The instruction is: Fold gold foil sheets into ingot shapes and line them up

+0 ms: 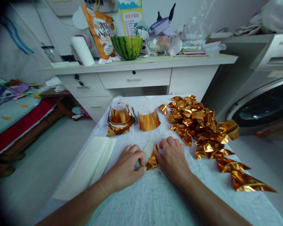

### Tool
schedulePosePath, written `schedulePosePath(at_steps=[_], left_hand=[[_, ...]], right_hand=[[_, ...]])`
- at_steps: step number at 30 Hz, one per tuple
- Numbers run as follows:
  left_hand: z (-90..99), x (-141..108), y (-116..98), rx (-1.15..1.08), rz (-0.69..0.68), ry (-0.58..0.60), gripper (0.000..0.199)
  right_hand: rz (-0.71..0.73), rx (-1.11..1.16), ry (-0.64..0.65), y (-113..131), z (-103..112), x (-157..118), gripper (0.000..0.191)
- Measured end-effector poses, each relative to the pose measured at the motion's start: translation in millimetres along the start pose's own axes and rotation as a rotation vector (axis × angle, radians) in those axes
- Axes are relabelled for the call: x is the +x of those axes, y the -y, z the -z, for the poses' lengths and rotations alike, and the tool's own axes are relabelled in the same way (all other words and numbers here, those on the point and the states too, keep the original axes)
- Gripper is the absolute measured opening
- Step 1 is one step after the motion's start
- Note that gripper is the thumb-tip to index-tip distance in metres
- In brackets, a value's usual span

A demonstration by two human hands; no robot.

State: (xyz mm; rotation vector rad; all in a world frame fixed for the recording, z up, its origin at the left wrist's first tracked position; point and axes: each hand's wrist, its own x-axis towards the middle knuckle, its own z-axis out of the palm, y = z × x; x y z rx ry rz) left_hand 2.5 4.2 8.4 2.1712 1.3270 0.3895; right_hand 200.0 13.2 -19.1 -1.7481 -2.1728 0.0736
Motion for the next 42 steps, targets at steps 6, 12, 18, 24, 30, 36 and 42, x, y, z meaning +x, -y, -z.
schedulePosePath(at_steps=[6, 12, 18, 24, 30, 36, 42], left_hand=[[-4.7, 1.9, -1.6, 0.036, 0.004, -0.056, 0.017], [-8.5, 2.4, 1.5, 0.041, -0.014, -0.069, 0.017], [-9.1, 3.5, -0.1, 0.039, -0.018, -0.071, 0.017], [-13.8, 3.1, 0.4, -0.088, 0.006, -0.190, 0.045], [-17.5, 4.8, 3.2, -0.234, -0.037, -0.250, 0.091], [-11.4, 4.7, -3.8, -0.501, 0.041, -0.179, 0.101], [-8.3, 7.2, -1.8, -0.831, 0.103, -0.142, 0.088]], right_hand=[[-0.058, 0.063, 0.070, 6.3, 2.1, -1.2, 0.009], [-0.088, 0.108, 0.015, 5.8, 0.0, -1.0, 0.009], [-0.089, 0.112, 0.028, 7.1, -2.6, 1.8, 0.009], [-0.051, 0.260, 0.017, 8.0, 0.1, 3.5, 0.004], [-0.024, 0.702, 0.099, 14.9, 14.8, 0.0, 0.007], [-0.040, 0.900, 0.096, 16.0, 14.3, -1.0, 0.004], [-0.113, 1.207, 0.190, 13.5, 19.6, 0.4, 0.018]])
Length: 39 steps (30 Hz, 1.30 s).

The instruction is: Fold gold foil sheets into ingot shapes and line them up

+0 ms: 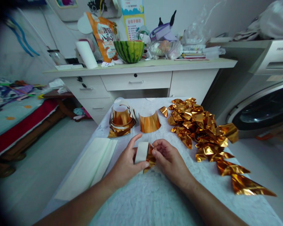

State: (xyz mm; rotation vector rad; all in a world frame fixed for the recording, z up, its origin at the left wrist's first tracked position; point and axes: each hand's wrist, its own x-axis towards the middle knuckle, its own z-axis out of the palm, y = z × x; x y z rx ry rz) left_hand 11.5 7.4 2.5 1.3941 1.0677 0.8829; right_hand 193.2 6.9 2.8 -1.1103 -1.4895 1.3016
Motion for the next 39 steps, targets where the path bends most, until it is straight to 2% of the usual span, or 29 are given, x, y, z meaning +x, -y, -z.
schedulePosePath(at_steps=[3, 6, 8, 13, 16, 19, 22, 25, 29, 33, 39], left_hand=[[3.3, 3.6, 1.6, -0.150, -0.009, -0.018, 0.059], [3.9, 5.9, 2.3, -0.289, -0.003, -0.022, 0.038], [2.5, 6.3, 1.9, -0.353, 0.016, -0.023, 0.037], [2.1, 3.8, -2.1, -0.394, -0.012, 0.051, 0.038], [8.0, 2.6, -4.7, -0.337, -0.024, -0.002, 0.040], [14.8, 4.7, -4.7, -0.308, 0.001, -0.039, 0.028], [17.6, 8.2, -0.8, -0.200, 0.058, 0.031, 0.022], [15.3, 9.1, 3.8, -0.089, 0.062, 0.113, 0.022], [9.5, 6.3, 4.6, 0.019, 0.022, 0.097, 0.018], [7.3, 4.6, 1.4, 0.131, -0.048, 0.083, 0.010], [9.4, 4.9, 0.3, 0.252, -0.043, 0.060, 0.010]], right_hand=[[-0.057, 0.088, 0.048, 4.2, 1.8, -2.7, 0.028], [-0.088, 0.162, 0.152, 4.5, -0.9, -5.3, 0.027], [-0.095, 0.195, 0.188, 2.1, -4.2, -5.9, 0.025], [-0.130, 0.192, 0.148, -4.6, -5.9, -5.0, 0.030], [-0.112, 0.152, 0.110, -4.9, -0.9, -4.8, 0.031], [-0.097, 0.078, 0.085, -3.4, 3.6, -5.0, 0.029], [-0.119, 0.023, 0.083, -3.3, 5.5, -4.7, 0.026], [-0.104, -0.023, 0.021, -6.6, 6.5, -3.7, 0.024], [-0.030, -0.258, -0.060, -11.1, 8.8, -2.8, 0.016], [0.001, -0.355, -0.041, -10.9, 9.7, -2.9, 0.011], [0.017, -0.371, -0.016, -8.7, 9.5, -2.6, 0.008]])
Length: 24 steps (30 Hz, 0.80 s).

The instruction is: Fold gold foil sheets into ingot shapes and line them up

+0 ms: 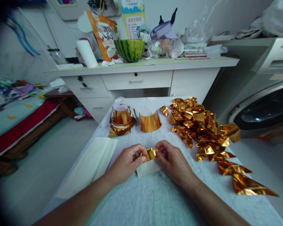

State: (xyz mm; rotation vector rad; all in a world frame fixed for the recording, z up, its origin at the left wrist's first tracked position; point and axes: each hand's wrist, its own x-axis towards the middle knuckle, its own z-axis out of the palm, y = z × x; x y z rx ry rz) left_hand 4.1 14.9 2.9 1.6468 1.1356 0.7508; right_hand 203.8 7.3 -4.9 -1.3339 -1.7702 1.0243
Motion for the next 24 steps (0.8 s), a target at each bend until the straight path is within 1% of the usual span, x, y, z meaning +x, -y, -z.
schedulePosePath(at_steps=[3, 7, 10, 12, 13, 17, 20, 24], left_hand=[[2.1, 0.3, 1.1, 0.074, -0.002, 0.002, 0.015], [2.5, 0.6, 5.0, 0.103, -0.022, 0.056, 0.023], [0.1, 0.6, 7.7, 0.029, 0.023, 0.066, 0.026], [-1.4, 0.9, 8.0, -0.042, 0.075, 0.052, 0.026], [-1.8, 1.1, 7.6, -0.077, 0.099, 0.044, 0.026], [-2.1, 2.5, 6.5, -0.188, 0.133, -0.006, 0.022], [-2.5, 3.8, 8.6, -0.263, 0.130, -0.025, 0.018], [-4.0, 4.0, 12.2, -0.291, 0.133, -0.003, 0.014]], right_hand=[[0.003, -0.149, -0.007, 0.8, 0.6, -0.4, 0.007], [0.047, -0.374, -0.077, 0.4, 1.2, 0.5, 0.007], [0.166, -0.470, -0.161, 3.6, 2.6, 0.1, 0.007], [0.250, -0.497, -0.173, 9.4, 3.6, -2.7, 0.013], [0.276, -0.501, -0.153, 13.0, 3.8, -4.9, 0.019], [0.326, -0.483, 0.036, 25.1, 0.2, -15.7, 0.037], [0.345, -0.502, 0.103, 26.3, -5.8, -20.2, 0.037], [0.400, -0.522, 0.120, 19.9, -11.6, -18.4, 0.028]])
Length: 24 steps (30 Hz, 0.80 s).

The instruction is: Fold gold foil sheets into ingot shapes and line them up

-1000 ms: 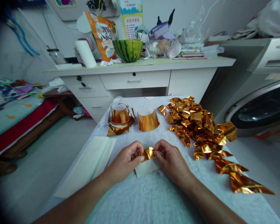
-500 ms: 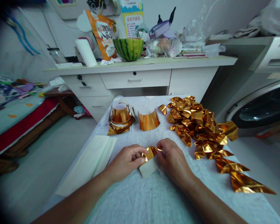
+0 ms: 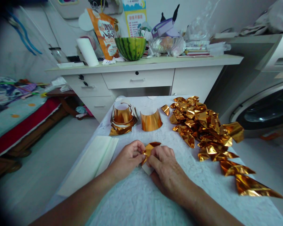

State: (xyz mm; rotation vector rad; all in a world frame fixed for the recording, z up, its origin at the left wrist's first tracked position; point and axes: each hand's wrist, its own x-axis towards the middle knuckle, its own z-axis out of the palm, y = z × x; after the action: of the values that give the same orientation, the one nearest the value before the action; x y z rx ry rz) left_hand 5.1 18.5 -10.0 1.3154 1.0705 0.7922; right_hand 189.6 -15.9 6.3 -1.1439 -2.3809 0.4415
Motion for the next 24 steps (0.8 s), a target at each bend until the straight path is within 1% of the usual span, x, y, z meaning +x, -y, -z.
schedulePosePath(at_steps=[2, 4, 9, 11, 13, 15, 17, 19, 22, 24], left_hand=[[-0.4, -0.7, 0.1, 0.070, -0.008, -0.005, 0.013], [-0.7, -1.9, -1.1, 0.207, -0.039, -0.020, 0.013], [0.2, -5.8, -4.7, 0.607, -0.262, -0.076, 0.016], [2.0, -7.6, -5.3, 0.696, -0.296, -0.089, 0.014], [4.2, -8.9, -6.1, 0.742, -0.277, -0.068, 0.010], [6.5, -9.1, -7.7, 0.771, -0.250, -0.006, 0.010], [8.3, -8.3, -10.1, 0.788, -0.236, 0.063, 0.013], [9.7, -7.1, -12.8, 0.793, -0.232, 0.105, 0.016], [10.9, -6.0, -15.8, 0.784, -0.234, 0.126, 0.018], [11.2, -6.1, -16.8, 0.781, -0.236, 0.129, 0.018]], right_hand=[[0.038, 0.005, 0.007, -3.7, -2.8, 0.9, 0.021], [0.054, 0.016, 0.024, -7.2, -4.8, 1.4, 0.015], [0.015, 0.103, 0.069, -11.5, -7.0, 1.9, 0.014], [-0.010, 0.160, 0.061, -11.1, -6.4, 2.8, 0.012], [-0.031, 0.214, 0.053, -10.2, -5.5, 4.2, 0.011], [-0.053, 0.248, 0.042, -9.4, -5.2, 5.7, 0.012], [-0.099, 0.240, 0.029, -9.2, -6.5, 6.5, 0.012], [-0.154, 0.200, 0.008, -9.5, -9.2, 6.4, 0.011], [-0.221, 0.139, -0.018, -9.8, -13.6, 5.3, 0.009], [-0.237, 0.112, -0.024, -9.3, -15.3, 5.0, 0.008]])
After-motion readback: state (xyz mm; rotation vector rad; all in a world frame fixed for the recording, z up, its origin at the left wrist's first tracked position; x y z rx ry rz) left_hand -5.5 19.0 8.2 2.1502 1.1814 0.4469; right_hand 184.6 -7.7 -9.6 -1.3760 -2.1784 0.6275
